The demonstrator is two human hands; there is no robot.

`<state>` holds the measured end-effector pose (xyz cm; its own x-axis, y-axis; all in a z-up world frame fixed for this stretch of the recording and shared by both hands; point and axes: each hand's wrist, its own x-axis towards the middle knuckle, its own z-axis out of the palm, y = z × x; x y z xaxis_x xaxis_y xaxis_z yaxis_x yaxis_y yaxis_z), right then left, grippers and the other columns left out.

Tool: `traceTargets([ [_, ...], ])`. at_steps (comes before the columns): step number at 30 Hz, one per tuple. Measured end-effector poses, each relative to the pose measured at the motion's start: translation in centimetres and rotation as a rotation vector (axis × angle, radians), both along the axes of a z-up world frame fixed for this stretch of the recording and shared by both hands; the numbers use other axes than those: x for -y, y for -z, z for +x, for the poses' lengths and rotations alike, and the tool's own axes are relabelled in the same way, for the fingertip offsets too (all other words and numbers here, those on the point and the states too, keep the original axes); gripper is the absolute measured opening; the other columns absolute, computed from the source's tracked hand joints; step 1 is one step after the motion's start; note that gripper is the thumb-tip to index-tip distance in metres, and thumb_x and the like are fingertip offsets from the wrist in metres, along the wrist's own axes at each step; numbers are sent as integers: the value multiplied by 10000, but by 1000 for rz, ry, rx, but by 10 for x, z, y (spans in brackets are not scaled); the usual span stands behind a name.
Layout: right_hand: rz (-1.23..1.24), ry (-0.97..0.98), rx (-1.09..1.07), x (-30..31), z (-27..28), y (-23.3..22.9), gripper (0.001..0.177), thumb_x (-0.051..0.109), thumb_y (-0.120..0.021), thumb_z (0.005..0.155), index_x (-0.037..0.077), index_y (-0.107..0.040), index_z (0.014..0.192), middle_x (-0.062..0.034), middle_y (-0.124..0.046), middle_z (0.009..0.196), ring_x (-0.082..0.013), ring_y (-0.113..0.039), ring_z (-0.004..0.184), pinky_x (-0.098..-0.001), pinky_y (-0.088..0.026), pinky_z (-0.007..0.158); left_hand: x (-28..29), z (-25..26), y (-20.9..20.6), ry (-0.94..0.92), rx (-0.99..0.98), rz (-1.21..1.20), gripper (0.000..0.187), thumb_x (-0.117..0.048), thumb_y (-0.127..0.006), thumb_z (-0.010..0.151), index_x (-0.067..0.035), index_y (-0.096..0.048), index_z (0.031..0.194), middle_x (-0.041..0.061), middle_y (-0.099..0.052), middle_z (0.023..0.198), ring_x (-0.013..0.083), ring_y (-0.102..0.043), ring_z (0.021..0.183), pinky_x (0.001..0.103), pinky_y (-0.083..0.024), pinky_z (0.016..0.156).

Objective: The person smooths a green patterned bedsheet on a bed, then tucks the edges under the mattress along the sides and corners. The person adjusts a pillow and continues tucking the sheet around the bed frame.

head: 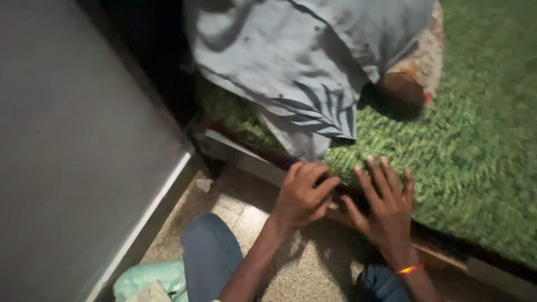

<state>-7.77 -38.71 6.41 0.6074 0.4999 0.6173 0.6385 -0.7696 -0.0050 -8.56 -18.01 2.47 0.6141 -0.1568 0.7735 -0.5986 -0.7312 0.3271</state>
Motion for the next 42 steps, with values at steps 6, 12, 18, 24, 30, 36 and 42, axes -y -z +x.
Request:
traceTargets([
  [6,-231,152,52,28,13,51,572,96,-626,930,185,-572,1492,-87,-479,1609,-238,-437,1496,-453,-327,1191,29,12,-27,-74,-191,209,404,-198,-843,790,-120,-638,1129,63,-559,1009,238,-556,976,442,-425,784],
  [12,-113,31,-44,34,13,49,602,79,-568,916,135,-523,1513,-148,-424,1627,-298,-414,1497,-469,-266,1213,32,22,-43,-109,-137,492,417,-135,-801,686,-106,-609,1056,67,-568,995,245,-575,972,417,-444,730],
  [18,-107,190,-13,91,-19,25,927,226,-685,638,220,-467,1538,-118,-400,1624,-284,-362,1498,-567,-131,1255,45,41,-30,-219,-113,727,223,-84,-712,806,-136,-592,986,22,-588,940,165,-606,901,410,-506,786],
  [24,-225,342,-5,110,-17,51,810,-299,-514,842,222,-570,1460,-46,-522,1579,-226,-436,1512,-489,-266,1323,59,35,-22,-260,-184,792,179,-88,-704,813,-115,-620,968,26,-582,886,160,-587,818,368,-495,762],
  [30,145,209,-119,114,-44,69,612,-171,-607,873,130,-616,1405,-122,-582,1482,-303,-533,1411,-438,-409,1152,63,6,-6,-191,-266,728,194,-136,-674,782,-84,-673,969,72,-585,880,234,-594,855,390,-490,751],
  [36,147,221,-169,108,-50,73,776,-218,-617,721,124,-596,1417,-106,-571,1482,-273,-519,1419,-456,-368,1193,65,8,-7,-188,-228,787,312,-137,-690,774,-71,-673,1079,71,-575,981,238,-559,951,391,-470,836],
  [42,-82,388,25,152,-57,84,627,-50,-700,892,251,-608,1434,-23,-479,1636,-184,-439,1554,-475,-150,1321,59,-7,-44,-26,-576,658,527,-136,-816,678,-76,-591,1151,109,-547,1077,267,-522,1050,442,-438,886],
])
